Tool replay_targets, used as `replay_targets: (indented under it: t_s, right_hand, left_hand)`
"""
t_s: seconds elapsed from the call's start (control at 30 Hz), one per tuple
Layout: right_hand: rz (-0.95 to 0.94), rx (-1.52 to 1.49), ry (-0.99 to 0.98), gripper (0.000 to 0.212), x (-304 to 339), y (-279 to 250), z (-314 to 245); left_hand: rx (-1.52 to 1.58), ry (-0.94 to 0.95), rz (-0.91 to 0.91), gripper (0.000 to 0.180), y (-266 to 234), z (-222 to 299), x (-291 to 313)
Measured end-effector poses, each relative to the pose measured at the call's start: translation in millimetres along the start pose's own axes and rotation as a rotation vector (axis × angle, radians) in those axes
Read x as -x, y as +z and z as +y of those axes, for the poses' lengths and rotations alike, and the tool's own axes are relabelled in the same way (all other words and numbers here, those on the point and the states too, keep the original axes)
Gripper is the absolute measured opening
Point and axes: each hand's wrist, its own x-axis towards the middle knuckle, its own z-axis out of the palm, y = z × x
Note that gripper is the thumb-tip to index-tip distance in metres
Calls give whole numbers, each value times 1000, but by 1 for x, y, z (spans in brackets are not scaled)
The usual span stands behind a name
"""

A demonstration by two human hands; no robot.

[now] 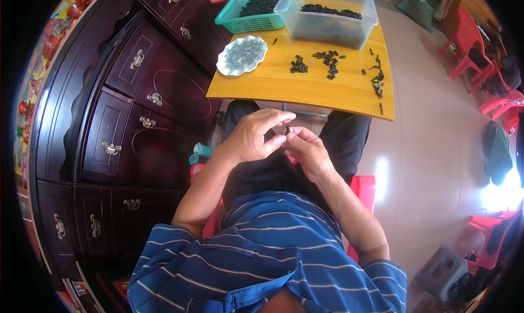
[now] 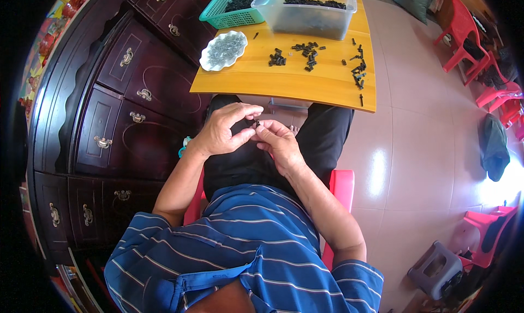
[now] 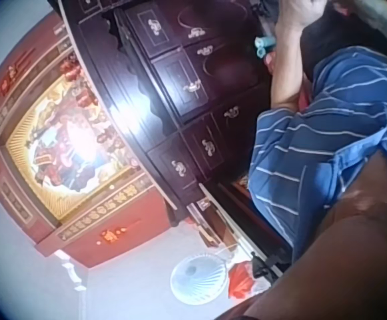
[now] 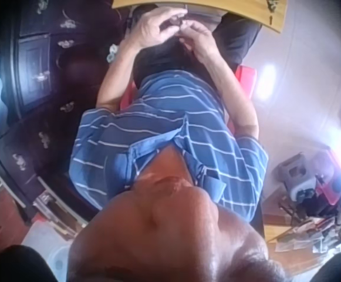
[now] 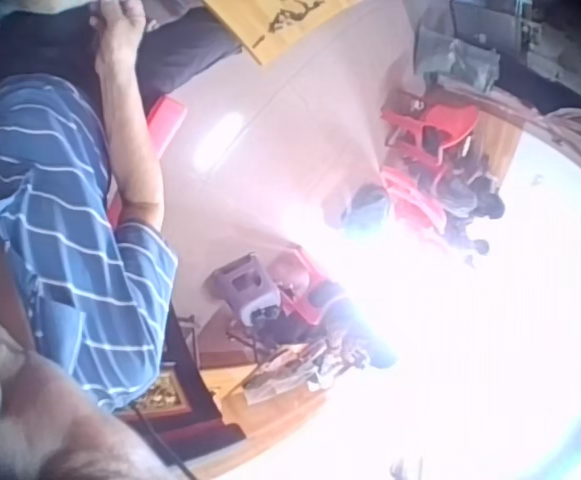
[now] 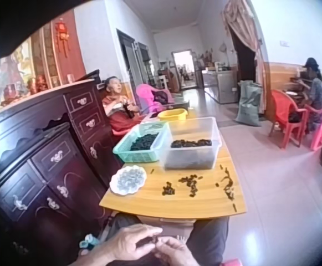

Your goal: The person picks up small components from the table and assembles them together by hand.

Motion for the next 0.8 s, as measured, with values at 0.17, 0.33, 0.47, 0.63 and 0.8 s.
replay_targets:
  t_s: [0.17,0.33,0.47,0.63,0.8]
  right_hand:
    - [31,-22,-36,12,-2,2,0]
    - [-18,-39,-46,12,-5,-6,5]
    - [37,-55,-27,15,-2,-2,2]
    - [19,-91,-24,20,-1,-2,1]
    - [5,-120,-19,19,1,0,2]
  left_hand:
    - [-209,35,45,46,7,3,-1]
    - [-280,102,30,39,20,-8,2]
    - [-256,80,30,28,20,-7,2]
    - [-217,117,58,27,19,-8,2]
    - [-188,148,108,24,20,-7,2]
